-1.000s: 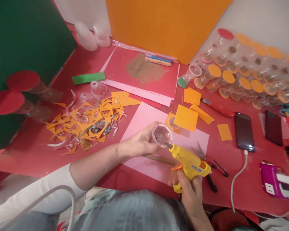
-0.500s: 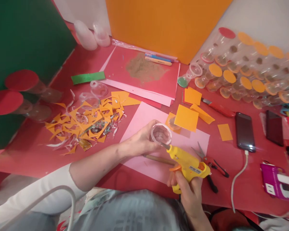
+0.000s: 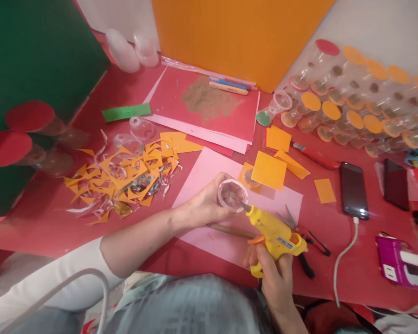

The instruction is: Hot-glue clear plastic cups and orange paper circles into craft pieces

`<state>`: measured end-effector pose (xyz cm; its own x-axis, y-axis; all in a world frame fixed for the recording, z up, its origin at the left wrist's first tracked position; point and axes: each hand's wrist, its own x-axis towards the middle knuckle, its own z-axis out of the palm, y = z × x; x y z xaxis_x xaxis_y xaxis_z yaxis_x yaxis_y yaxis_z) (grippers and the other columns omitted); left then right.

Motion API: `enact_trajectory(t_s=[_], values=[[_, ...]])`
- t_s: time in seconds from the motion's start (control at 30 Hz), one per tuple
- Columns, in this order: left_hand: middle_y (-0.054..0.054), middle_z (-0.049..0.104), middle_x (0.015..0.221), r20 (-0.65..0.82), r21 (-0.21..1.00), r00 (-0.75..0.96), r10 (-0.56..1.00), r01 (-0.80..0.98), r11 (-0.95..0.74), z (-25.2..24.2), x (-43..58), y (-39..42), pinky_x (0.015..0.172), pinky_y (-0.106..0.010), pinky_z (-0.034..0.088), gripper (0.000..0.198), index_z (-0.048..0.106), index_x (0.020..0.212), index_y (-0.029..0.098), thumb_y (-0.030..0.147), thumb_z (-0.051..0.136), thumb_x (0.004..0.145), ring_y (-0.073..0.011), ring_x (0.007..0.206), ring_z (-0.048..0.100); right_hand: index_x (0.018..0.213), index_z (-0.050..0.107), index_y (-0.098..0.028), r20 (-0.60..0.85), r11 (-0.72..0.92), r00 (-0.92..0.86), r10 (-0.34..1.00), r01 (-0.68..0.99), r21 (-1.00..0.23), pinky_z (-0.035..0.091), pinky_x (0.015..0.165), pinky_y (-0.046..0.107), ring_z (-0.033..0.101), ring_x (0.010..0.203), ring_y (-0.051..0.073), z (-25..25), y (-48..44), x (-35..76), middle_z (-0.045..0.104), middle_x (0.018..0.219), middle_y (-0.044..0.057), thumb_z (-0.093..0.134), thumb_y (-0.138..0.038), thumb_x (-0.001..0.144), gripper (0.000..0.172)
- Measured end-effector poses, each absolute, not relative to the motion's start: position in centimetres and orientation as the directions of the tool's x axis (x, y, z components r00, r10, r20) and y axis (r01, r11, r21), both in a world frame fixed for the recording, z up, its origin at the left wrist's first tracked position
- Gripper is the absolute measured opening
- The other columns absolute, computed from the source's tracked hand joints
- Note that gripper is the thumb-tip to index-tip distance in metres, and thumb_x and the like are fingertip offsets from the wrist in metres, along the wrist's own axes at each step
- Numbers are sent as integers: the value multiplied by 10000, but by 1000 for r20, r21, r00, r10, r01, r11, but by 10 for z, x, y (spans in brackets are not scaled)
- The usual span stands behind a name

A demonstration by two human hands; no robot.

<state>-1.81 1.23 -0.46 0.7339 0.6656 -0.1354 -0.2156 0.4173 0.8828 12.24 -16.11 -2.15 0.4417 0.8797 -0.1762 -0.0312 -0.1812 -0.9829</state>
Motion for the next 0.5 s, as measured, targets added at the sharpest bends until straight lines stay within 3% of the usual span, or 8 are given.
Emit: enact_trajectory(t_s=[0.5], values=[[-4, 612, 940, -84, 882, 775, 626, -234, 409, -8, -19, 13, 787, -289, 513, 446, 499, 933, 199, 321, 873, 725, -146, 866, 636, 604, 639, -202, -168, -175, 446, 879, -27, -984, 544, 459, 258, 649, 458, 168, -21, -160, 123, 655, 521, 16, 696, -397, 935, 389]])
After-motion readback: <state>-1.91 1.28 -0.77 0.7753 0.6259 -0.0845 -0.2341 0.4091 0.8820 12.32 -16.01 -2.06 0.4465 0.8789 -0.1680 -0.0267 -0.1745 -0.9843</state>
